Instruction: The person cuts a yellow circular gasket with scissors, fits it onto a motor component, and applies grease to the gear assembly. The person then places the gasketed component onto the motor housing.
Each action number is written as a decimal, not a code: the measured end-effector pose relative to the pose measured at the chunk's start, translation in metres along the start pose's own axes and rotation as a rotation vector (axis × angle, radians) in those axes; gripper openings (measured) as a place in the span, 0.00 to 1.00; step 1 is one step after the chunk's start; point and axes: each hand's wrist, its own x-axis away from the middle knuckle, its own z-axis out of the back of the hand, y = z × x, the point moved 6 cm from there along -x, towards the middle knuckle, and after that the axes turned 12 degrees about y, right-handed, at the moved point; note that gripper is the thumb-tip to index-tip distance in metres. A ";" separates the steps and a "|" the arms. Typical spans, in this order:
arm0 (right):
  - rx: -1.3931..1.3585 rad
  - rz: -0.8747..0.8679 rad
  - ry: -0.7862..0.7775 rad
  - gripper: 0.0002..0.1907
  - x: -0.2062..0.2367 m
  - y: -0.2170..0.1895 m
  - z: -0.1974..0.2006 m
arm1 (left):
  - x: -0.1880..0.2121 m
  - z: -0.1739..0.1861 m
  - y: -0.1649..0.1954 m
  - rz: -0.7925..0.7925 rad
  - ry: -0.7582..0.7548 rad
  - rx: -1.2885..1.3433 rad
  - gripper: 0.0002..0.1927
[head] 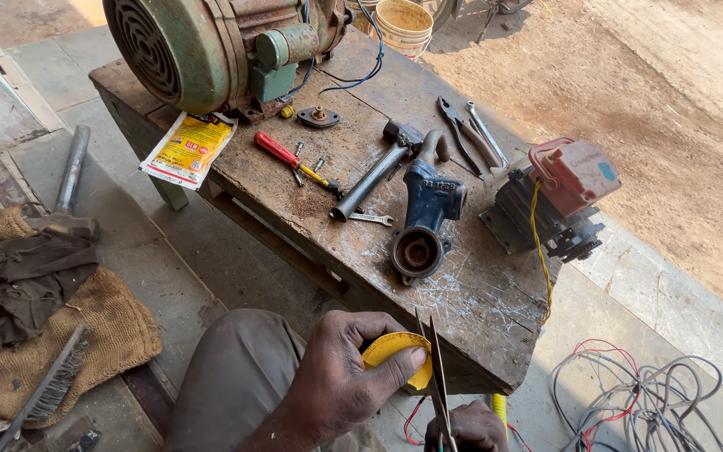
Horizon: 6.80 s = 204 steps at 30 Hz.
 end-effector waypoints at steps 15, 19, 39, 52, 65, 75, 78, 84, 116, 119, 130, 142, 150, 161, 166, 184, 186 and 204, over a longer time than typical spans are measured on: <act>0.378 -0.138 0.392 0.11 -0.006 -0.061 -0.037 | 0.011 -0.004 -0.051 0.018 0.151 0.294 0.10; 0.333 -0.121 0.366 0.18 -0.013 -0.082 -0.045 | 0.012 0.000 -0.047 -0.005 0.167 0.210 0.11; 0.191 -0.207 0.157 0.35 -0.019 -0.096 -0.052 | 0.007 -0.008 -0.010 -0.024 0.018 -0.104 0.09; -0.244 -0.018 0.302 0.31 -0.018 -0.080 -0.069 | 0.006 -0.019 0.002 0.031 0.041 -0.145 0.10; -0.324 -0.030 0.264 0.26 -0.026 -0.081 -0.070 | 0.007 -0.027 0.006 0.016 0.012 -0.086 0.11; -0.243 0.129 0.365 0.24 -0.025 -0.094 -0.068 | 0.007 -0.026 0.007 0.009 0.001 -0.107 0.11; -0.218 0.144 0.374 0.25 -0.024 -0.096 -0.066 | 0.006 -0.025 0.007 0.016 -0.007 -0.105 0.12; -0.185 0.026 0.340 0.25 -0.024 -0.090 -0.066 | 0.006 -0.025 0.009 0.037 -0.016 -0.094 0.13; -0.136 0.163 0.381 0.17 -0.027 -0.100 -0.060 | 0.000 -0.025 0.026 0.063 -0.123 -0.135 0.08; -0.124 0.149 0.385 0.17 -0.027 -0.101 -0.058 | -0.001 -0.025 0.025 0.079 -0.151 -0.118 0.08; -0.147 0.214 0.441 0.18 -0.024 -0.106 -0.054 | -0.003 -0.026 0.028 0.099 -0.200 -0.150 0.08; -0.139 0.337 0.562 0.16 -0.018 -0.099 -0.057 | -0.008 -0.022 0.021 0.116 -0.144 -0.080 0.10; -0.149 0.145 0.365 0.14 -0.019 -0.080 -0.063 | 0.007 -0.023 0.013 0.080 0.047 0.077 0.10; -0.107 0.056 0.332 0.14 -0.016 -0.072 -0.057 | 0.009 -0.023 0.028 0.025 -0.027 -0.095 0.13; -0.135 0.084 0.325 0.15 -0.016 -0.074 -0.059 | 0.007 -0.022 0.031 0.083 -0.065 -0.085 0.13; -0.112 0.074 0.318 0.16 -0.017 -0.075 -0.059 | 0.000 -0.019 0.031 0.103 -0.134 -0.099 0.13; -0.126 0.070 0.319 0.16 -0.017 -0.074 -0.058 | 0.000 -0.019 0.031 0.100 -0.136 -0.123 0.13; -0.079 0.106 0.387 0.14 -0.007 -0.056 -0.054 | -0.003 -0.018 0.017 0.126 -0.152 -0.010 0.11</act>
